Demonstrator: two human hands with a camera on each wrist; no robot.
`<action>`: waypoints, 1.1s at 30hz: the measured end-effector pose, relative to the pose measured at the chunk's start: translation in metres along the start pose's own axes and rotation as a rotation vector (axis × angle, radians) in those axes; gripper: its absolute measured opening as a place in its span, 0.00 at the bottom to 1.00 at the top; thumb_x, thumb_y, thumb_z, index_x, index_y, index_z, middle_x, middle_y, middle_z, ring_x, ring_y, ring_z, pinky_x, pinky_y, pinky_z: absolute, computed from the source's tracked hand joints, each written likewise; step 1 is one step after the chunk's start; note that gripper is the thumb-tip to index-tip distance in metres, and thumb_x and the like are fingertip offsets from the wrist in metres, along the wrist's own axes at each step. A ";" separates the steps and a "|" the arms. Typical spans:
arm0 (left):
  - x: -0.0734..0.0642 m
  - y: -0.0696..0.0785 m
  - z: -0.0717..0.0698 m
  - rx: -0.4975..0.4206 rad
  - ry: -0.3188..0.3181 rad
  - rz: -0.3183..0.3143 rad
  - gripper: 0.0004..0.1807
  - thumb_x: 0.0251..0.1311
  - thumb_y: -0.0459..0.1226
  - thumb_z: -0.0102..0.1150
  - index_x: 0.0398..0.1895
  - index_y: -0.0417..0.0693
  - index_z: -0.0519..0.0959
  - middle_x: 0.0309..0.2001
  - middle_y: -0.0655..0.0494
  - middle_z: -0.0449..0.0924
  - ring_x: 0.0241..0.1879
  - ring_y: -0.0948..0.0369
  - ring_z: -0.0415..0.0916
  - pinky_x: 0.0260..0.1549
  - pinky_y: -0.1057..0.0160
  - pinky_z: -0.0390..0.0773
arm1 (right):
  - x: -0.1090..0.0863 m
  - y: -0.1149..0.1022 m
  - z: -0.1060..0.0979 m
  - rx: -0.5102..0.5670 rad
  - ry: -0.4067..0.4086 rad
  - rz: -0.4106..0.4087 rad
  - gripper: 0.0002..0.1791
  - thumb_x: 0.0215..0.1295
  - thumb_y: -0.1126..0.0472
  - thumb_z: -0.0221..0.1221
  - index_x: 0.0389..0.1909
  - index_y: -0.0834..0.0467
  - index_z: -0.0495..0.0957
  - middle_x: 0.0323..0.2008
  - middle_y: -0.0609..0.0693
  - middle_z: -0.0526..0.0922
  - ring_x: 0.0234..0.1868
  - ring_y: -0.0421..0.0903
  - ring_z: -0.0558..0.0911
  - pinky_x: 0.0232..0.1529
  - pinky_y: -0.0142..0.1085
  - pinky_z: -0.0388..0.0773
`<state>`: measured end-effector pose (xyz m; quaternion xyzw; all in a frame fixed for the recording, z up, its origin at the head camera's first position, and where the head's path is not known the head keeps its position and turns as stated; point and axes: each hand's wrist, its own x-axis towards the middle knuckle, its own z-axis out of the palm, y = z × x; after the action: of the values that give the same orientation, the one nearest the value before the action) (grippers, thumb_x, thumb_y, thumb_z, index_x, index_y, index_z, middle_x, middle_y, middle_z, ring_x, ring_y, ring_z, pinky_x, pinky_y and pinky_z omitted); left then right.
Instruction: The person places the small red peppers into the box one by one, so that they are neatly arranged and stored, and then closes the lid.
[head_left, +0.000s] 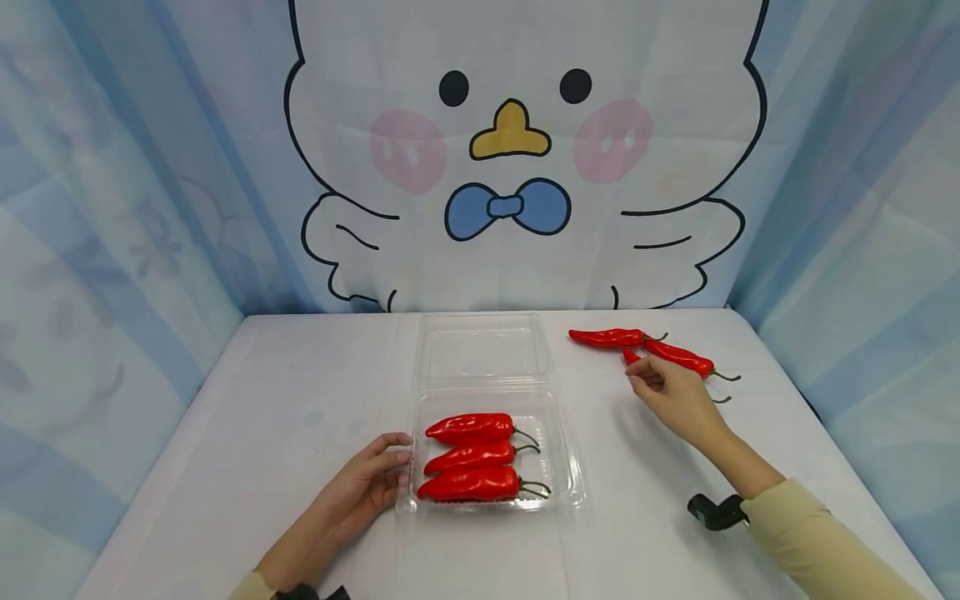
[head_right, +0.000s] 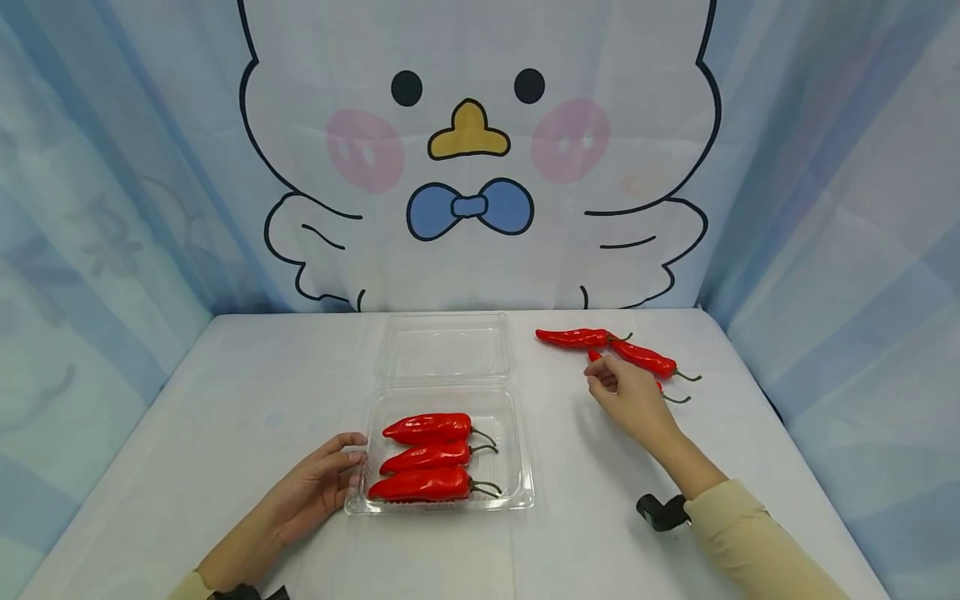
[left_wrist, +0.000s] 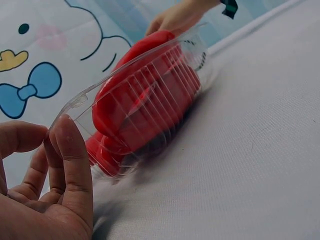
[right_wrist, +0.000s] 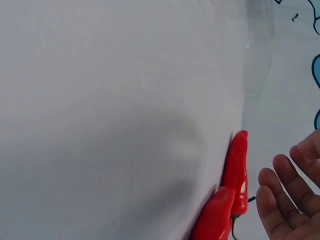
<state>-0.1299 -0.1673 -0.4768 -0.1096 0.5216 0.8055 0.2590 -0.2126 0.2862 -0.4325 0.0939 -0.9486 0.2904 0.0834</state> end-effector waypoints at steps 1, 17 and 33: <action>0.000 0.000 0.000 0.002 0.003 0.001 0.13 0.74 0.36 0.55 0.57 0.51 0.68 0.39 0.59 0.77 0.33 0.66 0.76 0.35 0.72 0.82 | 0.001 0.003 -0.002 -0.002 0.004 0.015 0.10 0.69 0.63 0.64 0.49 0.61 0.82 0.45 0.60 0.87 0.43 0.55 0.86 0.45 0.48 0.87; 0.000 -0.001 0.000 0.005 -0.004 -0.001 0.13 0.74 0.37 0.55 0.57 0.51 0.68 0.39 0.59 0.77 0.33 0.66 0.77 0.36 0.72 0.82 | 0.013 0.062 -0.030 -0.060 -0.013 0.176 0.13 0.74 0.65 0.56 0.53 0.68 0.78 0.51 0.70 0.81 0.47 0.63 0.81 0.47 0.54 0.86; 0.000 -0.002 -0.001 0.007 0.006 0.004 0.14 0.75 0.37 0.56 0.58 0.50 0.67 0.40 0.59 0.77 0.33 0.66 0.77 0.36 0.72 0.83 | 0.014 0.070 -0.037 -0.059 -0.228 0.298 0.25 0.69 0.59 0.64 0.60 0.70 0.73 0.54 0.73 0.79 0.52 0.65 0.80 0.47 0.50 0.87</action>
<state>-0.1287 -0.1675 -0.4787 -0.1100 0.5253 0.8039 0.2562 -0.2378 0.3627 -0.4370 -0.0179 -0.9634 0.2591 -0.0659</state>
